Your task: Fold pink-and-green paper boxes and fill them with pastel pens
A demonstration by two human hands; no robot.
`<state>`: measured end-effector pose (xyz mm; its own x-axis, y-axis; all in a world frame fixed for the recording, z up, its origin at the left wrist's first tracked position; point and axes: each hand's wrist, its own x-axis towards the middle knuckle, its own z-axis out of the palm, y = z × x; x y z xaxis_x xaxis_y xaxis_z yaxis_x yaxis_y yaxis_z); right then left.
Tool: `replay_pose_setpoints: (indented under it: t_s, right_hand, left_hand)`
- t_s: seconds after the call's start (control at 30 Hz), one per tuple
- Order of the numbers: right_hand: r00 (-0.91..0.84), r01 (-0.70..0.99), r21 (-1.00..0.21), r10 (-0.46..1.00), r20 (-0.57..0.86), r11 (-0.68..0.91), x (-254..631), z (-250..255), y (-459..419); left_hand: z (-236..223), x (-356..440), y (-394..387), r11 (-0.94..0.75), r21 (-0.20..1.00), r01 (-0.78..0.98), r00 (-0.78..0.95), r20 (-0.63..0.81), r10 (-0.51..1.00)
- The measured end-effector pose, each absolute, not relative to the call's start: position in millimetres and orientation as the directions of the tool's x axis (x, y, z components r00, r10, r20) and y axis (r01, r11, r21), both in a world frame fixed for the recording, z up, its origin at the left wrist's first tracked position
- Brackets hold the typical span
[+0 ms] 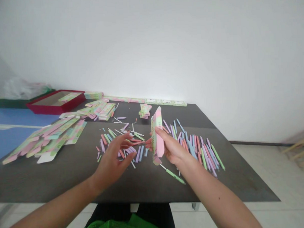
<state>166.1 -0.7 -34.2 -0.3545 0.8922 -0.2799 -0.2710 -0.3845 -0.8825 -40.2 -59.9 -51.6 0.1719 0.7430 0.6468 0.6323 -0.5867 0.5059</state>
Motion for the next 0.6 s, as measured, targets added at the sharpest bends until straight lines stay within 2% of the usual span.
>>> replay_pose_setpoints:
  t_s: [0.1, 0.2, 0.37, 0.6]
  right_hand:
    - [-0.306, -0.454, -0.767, 0.888, -0.343, -0.453, 167, -39, -14]
    - [-0.264, -0.543, -0.689, 0.877, -0.401, -0.479, 164, -43, -22]
    - [-0.269, -0.621, -0.599, 0.855, -0.442, -0.505, 155, -45, -31]
    - [-0.18, -0.763, -0.529, 0.908, -0.378, -0.372, 133, -46, -37]
  left_hand:
    - [-71, -15, -71, -0.691, 0.459, 0.559, 0.352, 0.623, 0.699]
    - [-78, 0, -73, -0.753, 0.407, 0.517, 0.412, 0.653, 0.636]
    - [-76, 7, -64, -0.767, 0.437, 0.47, 0.397, 0.672, 0.626]
    - [-83, 7, -56, -0.719, 0.553, 0.42, 0.241, 0.696, 0.676]
